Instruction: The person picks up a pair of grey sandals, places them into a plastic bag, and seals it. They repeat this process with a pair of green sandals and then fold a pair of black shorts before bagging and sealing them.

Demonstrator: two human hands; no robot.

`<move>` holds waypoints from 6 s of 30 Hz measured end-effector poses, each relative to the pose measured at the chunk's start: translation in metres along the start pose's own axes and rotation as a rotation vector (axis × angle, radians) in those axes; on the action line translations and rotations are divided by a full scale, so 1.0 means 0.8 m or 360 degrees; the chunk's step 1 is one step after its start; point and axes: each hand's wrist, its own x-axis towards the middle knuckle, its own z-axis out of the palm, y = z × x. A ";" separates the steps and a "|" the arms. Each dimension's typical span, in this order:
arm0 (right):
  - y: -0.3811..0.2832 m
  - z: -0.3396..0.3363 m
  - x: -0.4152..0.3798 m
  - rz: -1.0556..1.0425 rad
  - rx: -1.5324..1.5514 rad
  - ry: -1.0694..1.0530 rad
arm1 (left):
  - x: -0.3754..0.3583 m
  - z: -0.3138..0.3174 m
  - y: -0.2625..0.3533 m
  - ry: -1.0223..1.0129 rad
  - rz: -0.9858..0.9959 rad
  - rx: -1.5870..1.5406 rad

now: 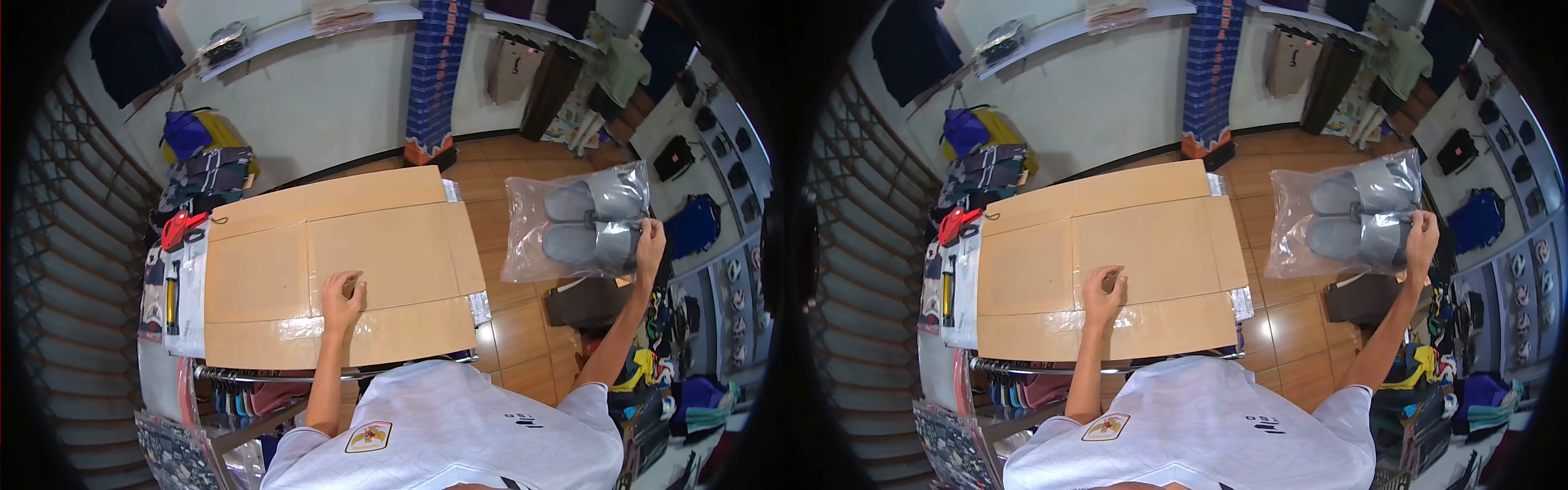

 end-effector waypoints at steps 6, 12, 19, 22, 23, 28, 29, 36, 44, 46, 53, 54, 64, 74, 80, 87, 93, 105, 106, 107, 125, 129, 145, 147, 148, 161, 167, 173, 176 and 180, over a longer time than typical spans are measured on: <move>-0.104 -0.002 -0.016 0.0083 0.0355 -0.0352 | -0.001 -0.002 0.007 -0.0104 -0.0164 -0.0288; -0.158 0.179 -0.077 0.0090 0.0751 -0.1081 | -0.031 0.000 -0.004 -0.0107 -0.0501 -0.1364; -0.227 0.412 -0.183 0.0004 0.1064 -0.2030 | -0.101 -0.038 -0.022 0.0101 -0.0779 -0.0846; -0.256 0.468 -0.207 -0.0108 0.1038 -0.2029 | -0.131 -0.058 -0.025 0.0283 -0.0850 -0.0831; -0.263 0.482 -0.212 -0.0260 0.1049 -0.1934 | -0.143 -0.065 -0.026 0.0314 -0.0852 -0.0780; -0.280 0.488 -0.230 -0.0169 0.1122 -0.1608 | -0.178 -0.092 -0.026 0.0351 -0.0993 -0.0707; -0.276 0.480 -0.238 -0.0174 0.1138 -0.1500 | -0.182 -0.094 -0.027 0.0341 -0.1009 -0.0704; -0.225 0.330 -0.333 0.0065 0.0499 -0.1099 | -0.162 -0.128 -0.027 -0.0126 -0.1154 -0.0754; -0.204 0.157 -0.473 0.0760 0.0436 -0.2063 | -0.111 -0.156 -0.032 -0.0726 -0.1189 -0.0704; -0.209 0.133 -0.502 0.0980 0.0628 -0.2012 | -0.106 -0.159 -0.033 -0.0813 -0.1179 -0.0688; -0.206 0.100 -0.553 0.1546 0.0915 -0.1703 | -0.123 -0.160 -0.052 -0.0761 -0.1031 -0.0799; -0.205 0.098 -0.558 0.1550 0.0925 -0.1657 | -0.124 -0.162 -0.045 -0.0743 -0.1023 -0.0795; -0.209 0.096 -0.595 0.1522 0.1040 -0.1298 | -0.147 -0.157 -0.057 -0.0637 -0.0744 -0.0763; -0.211 0.106 -0.620 0.1509 0.1002 -0.1116 | -0.155 -0.154 -0.075 -0.0622 -0.0725 -0.0883; -0.206 0.117 -0.635 0.1362 0.0956 -0.1078 | -0.155 -0.150 -0.081 -0.0536 -0.0703 -0.1078; -0.223 0.112 -0.630 0.1485 0.0946 -0.1084 | -0.156 -0.150 -0.076 -0.0496 -0.0722 -0.1030; -0.225 0.116 -0.636 0.1413 0.0944 -0.1103 | -0.157 -0.149 -0.061 -0.0581 -0.0643 -0.0883; -0.240 0.119 -0.644 0.1523 0.1047 -0.1050 | -0.159 -0.144 -0.067 -0.0534 -0.0667 -0.0901; -0.242 0.120 -0.645 0.1537 0.1055 -0.1041 | -0.159 -0.144 -0.065 -0.0531 -0.0650 -0.0860; -0.244 0.120 -0.646 0.1550 0.1064 -0.1033 | -0.159 -0.144 -0.062 -0.0547 -0.0597 -0.0832; -0.258 0.126 -0.653 0.1590 0.1175 -0.0867 | -0.188 -0.119 -0.032 -0.0331 -0.0530 -0.0954; -0.249 0.135 -0.659 0.1472 0.1171 -0.0870 | -0.193 -0.113 -0.020 -0.0354 -0.0511 -0.0861; -0.257 0.144 -0.664 0.1338 0.1142 -0.0929 | -0.193 -0.096 0.001 -0.0405 -0.0528 -0.0632; -0.255 0.143 -0.664 0.1351 0.1144 -0.0935 | -0.191 -0.093 -0.005 -0.0419 -0.0524 -0.0647; -0.257 0.143 -0.664 0.1356 0.1145 -0.0942 | -0.192 -0.091 -0.009 -0.0423 -0.0523 -0.0654; -0.283 0.148 -0.662 0.1497 0.1169 -0.0989 | -0.195 -0.077 0.000 -0.0497 -0.0499 -0.0690; -0.278 0.156 -0.669 0.1484 0.1186 -0.0939 | -0.199 -0.070 0.001 -0.0394 -0.0548 -0.0684; -0.290 0.148 -0.664 0.1664 0.1301 -0.0973 | -0.201 -0.066 0.000 -0.0334 -0.0539 -0.0794; -0.307 0.143 -0.658 0.1761 0.1293 -0.1004 | -0.202 -0.070 0.014 -0.0355 -0.0545 -0.0764; -0.296 0.160 -0.674 0.1643 0.1332 -0.1015 | -0.205 -0.065 0.021 -0.0368 -0.0502 -0.0734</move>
